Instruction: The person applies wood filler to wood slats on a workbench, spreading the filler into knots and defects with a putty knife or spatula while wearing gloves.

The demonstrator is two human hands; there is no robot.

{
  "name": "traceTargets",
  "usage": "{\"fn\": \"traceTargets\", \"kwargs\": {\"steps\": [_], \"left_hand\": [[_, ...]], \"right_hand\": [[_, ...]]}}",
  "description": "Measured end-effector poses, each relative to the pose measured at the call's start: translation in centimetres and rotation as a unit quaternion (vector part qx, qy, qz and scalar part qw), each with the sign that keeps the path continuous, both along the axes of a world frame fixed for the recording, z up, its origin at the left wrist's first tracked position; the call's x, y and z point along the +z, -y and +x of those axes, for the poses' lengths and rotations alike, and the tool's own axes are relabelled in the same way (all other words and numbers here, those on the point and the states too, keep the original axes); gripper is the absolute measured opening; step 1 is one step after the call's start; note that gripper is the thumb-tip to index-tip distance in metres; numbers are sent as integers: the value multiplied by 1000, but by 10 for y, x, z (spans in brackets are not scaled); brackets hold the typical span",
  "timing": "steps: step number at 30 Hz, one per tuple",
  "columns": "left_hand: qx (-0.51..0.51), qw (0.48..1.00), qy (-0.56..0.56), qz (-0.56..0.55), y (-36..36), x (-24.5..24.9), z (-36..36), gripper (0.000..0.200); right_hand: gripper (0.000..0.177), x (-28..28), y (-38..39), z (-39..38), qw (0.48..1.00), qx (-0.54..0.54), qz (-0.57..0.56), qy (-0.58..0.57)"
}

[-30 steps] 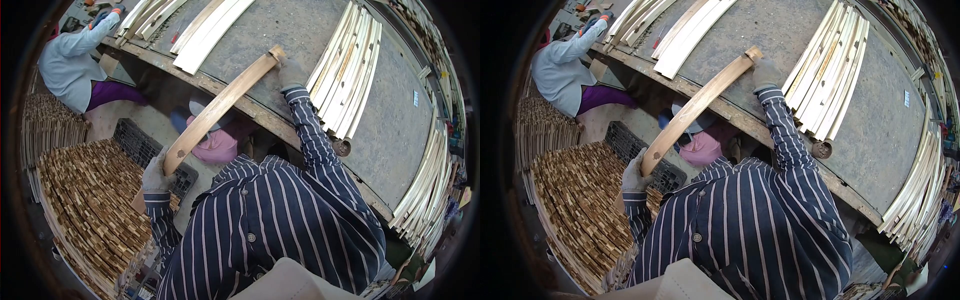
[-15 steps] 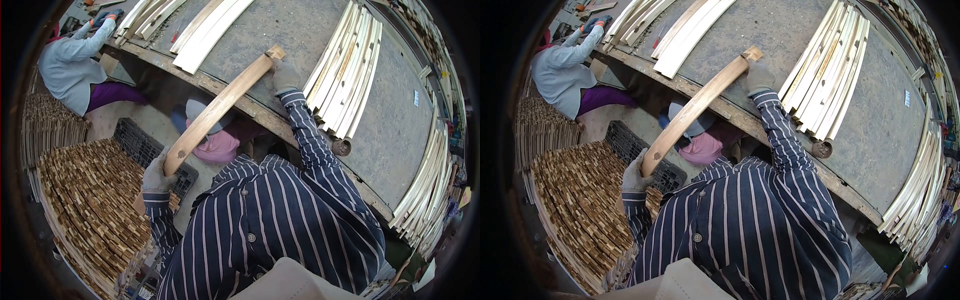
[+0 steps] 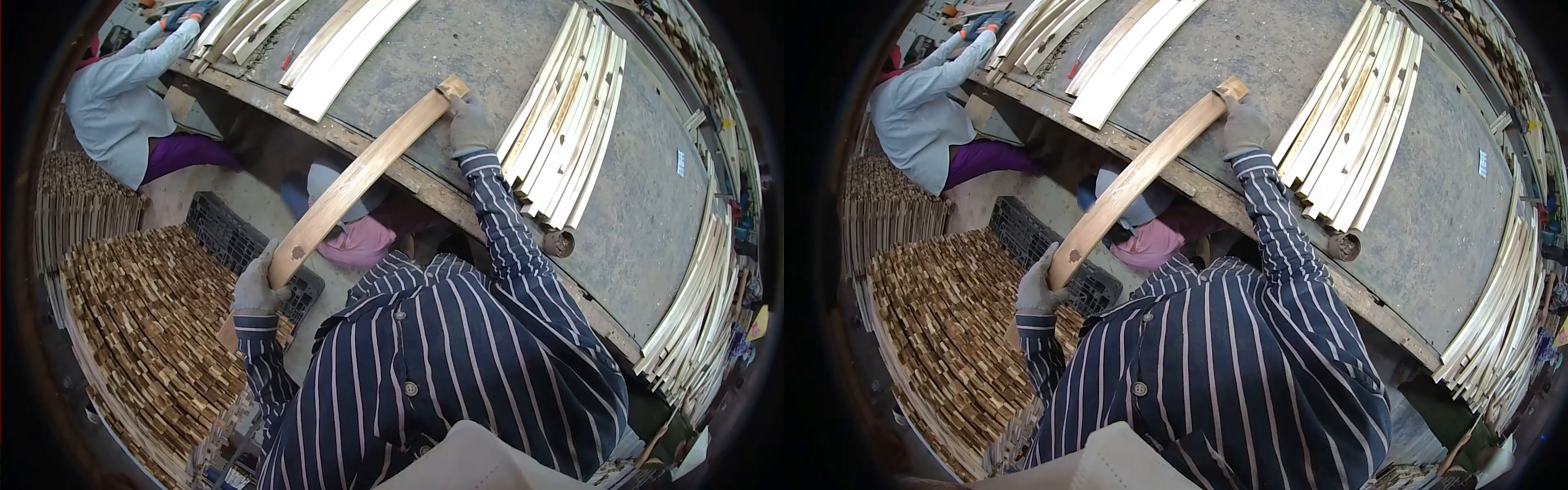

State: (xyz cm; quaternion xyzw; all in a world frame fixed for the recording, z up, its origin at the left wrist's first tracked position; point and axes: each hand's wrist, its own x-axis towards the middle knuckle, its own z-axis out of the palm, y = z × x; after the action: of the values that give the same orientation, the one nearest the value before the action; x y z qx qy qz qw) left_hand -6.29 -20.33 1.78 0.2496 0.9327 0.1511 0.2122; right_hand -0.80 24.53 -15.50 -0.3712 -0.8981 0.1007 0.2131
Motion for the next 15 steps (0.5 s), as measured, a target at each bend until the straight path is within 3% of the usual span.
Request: {"fn": "traceTargets", "kwargs": {"steps": [2, 4, 7, 11, 15], "left_hand": [[-1, 1000, -2, -7, -2, 2, 1, 85], [-2, 1000, -5, -14, -3, 3, 1, 85], [12, 1000, 8, 4, -2, 2, 1, 84], [12, 1000, 21, -12, 0, 1, -1, 85], [12, 999, 28, -35, -6, 8, -1, 86]], "right_hand": [[27, 3, 0, -1, 999, -5, 13, -36], [27, 14, 2, -4, 990, -43, -135, -4], [26, 9, 8, -2, 997, -5, -69, 22], [27, 4, 0, 3, 994, 6, -106, -39], [25, -7, -3, 0, 997, -8, -61, -36]]}}
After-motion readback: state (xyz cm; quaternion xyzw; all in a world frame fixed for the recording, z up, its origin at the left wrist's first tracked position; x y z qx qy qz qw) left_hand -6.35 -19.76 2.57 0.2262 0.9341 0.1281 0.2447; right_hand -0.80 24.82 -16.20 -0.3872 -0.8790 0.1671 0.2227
